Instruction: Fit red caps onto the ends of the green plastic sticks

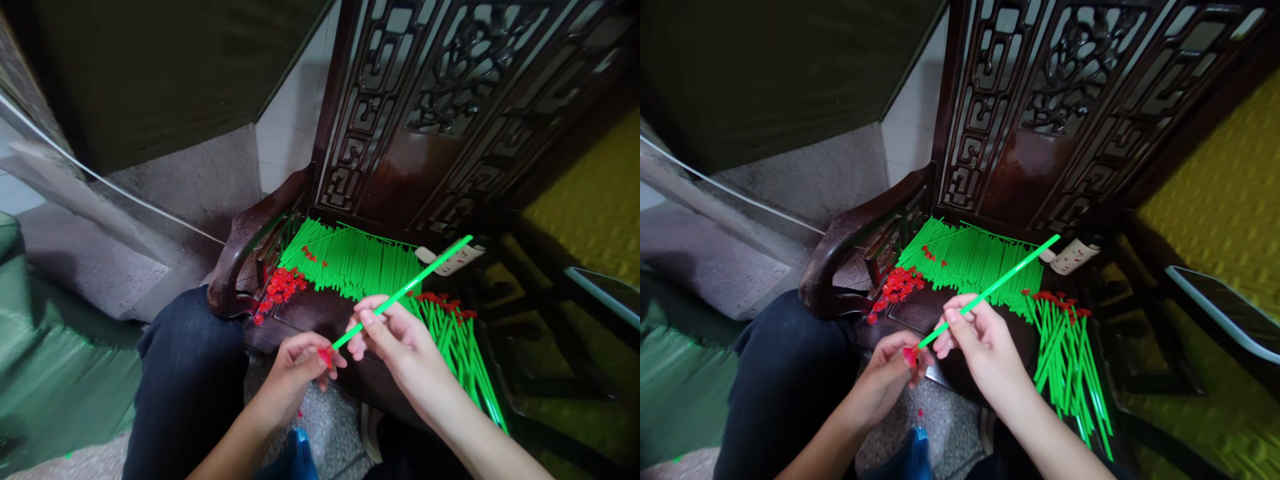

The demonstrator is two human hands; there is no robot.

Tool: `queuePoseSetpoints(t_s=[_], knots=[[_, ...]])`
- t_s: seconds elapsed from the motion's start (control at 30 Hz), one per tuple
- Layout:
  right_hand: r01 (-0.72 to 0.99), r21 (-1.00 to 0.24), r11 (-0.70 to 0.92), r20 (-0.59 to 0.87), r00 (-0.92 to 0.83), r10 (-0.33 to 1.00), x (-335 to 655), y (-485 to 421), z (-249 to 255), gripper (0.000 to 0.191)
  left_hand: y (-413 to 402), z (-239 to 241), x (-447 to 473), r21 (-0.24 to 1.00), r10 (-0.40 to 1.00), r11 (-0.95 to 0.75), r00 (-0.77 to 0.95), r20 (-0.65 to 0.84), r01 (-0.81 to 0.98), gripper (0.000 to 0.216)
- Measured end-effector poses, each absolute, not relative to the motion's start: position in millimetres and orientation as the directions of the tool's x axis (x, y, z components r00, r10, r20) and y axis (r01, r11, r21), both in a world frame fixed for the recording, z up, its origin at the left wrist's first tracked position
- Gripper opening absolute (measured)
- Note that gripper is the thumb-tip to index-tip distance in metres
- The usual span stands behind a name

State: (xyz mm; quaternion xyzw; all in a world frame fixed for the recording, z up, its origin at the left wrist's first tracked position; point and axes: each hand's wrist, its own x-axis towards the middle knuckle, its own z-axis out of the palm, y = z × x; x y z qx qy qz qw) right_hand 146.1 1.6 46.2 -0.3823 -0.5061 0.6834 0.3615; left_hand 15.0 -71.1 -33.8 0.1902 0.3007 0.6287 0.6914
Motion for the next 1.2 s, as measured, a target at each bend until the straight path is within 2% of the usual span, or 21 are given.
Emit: queuePoseSetpoints(t_s=[0.33,0.6,0.73,0.83,1.0,1.2], knots=[[-0.085,-0.981,-0.175,-0.116,-0.464,0.878,145,-3,52,0.02,-68,-34,15,0.416,0.958,0.178,0.06,-0.282,-0.892,0.02],[0.031,-0.989,-0.148,-0.145,-0.47,0.871,139,-13,55,0.026,-67,-32,15,0.494,0.963,0.191,0.066,-0.26,-0.848,0.018],[0.08,-0.97,-0.231,-0.242,-0.428,0.87,136,-15,53,0.034,-66,-34,14,0.516,0.967,0.175,0.047,-0.251,-0.838,0.016],[0.045,-0.953,-0.298,-0.292,-0.391,0.873,136,-14,52,0.035,-66,-35,14,0.539,0.967,0.16,0.022,-0.253,-0.827,0.015],[-0.096,-0.943,-0.318,-0.26,-0.381,0.887,138,-12,51,0.027,-67,-38,14,0.533,0.966,0.152,0.012,-0.257,-0.833,0.013],[-0.062,-0.965,-0.254,-0.216,-0.354,0.91,140,-12,50,0.023,-67,-37,12,0.483,0.96,0.169,0.032,-0.279,-0.859,0.014]])
